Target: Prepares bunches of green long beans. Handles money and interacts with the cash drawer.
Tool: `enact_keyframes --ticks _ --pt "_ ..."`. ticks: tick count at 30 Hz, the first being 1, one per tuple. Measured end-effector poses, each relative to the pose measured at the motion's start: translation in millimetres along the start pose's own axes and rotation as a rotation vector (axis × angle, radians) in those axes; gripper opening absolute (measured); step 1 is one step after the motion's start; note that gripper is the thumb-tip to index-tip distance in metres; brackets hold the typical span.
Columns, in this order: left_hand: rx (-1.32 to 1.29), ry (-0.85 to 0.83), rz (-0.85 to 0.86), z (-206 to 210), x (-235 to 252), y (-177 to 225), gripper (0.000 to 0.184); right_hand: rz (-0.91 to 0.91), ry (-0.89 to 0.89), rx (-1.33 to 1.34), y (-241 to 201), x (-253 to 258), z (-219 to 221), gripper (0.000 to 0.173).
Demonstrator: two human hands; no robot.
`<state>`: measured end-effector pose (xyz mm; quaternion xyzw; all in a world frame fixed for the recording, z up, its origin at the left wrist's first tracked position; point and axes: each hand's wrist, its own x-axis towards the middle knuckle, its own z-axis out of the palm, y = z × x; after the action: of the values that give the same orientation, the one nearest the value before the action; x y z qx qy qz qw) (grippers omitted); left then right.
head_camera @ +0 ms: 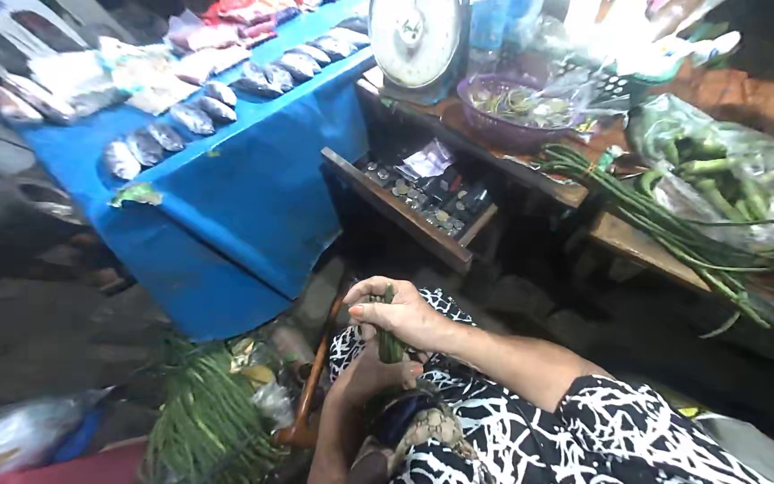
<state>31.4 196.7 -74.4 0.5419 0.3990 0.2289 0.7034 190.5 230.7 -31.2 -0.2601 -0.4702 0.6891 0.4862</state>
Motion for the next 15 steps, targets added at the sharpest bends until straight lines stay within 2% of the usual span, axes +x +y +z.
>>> enact_keyframes --ticks 4,7,10,15 --pt "-0.159 -0.049 0.083 11.3 4.3 2.2 0.041 0.015 0.046 0.042 -2.1 0.8 -5.2 0.017" --pt "-0.166 -0.095 0.048 9.1 12.2 -1.5 0.029 0.019 0.031 0.046 -0.8 1.8 -7.7 0.018" --pt "-0.009 0.066 -0.028 12.4 9.9 9.1 0.009 0.046 0.006 0.034 -0.7 3.6 -9.5 0.021" --pt "0.292 0.264 -0.131 6.6 6.6 18.0 0.016 0.033 0.005 0.009 3.7 6.7 -7.5 0.023"
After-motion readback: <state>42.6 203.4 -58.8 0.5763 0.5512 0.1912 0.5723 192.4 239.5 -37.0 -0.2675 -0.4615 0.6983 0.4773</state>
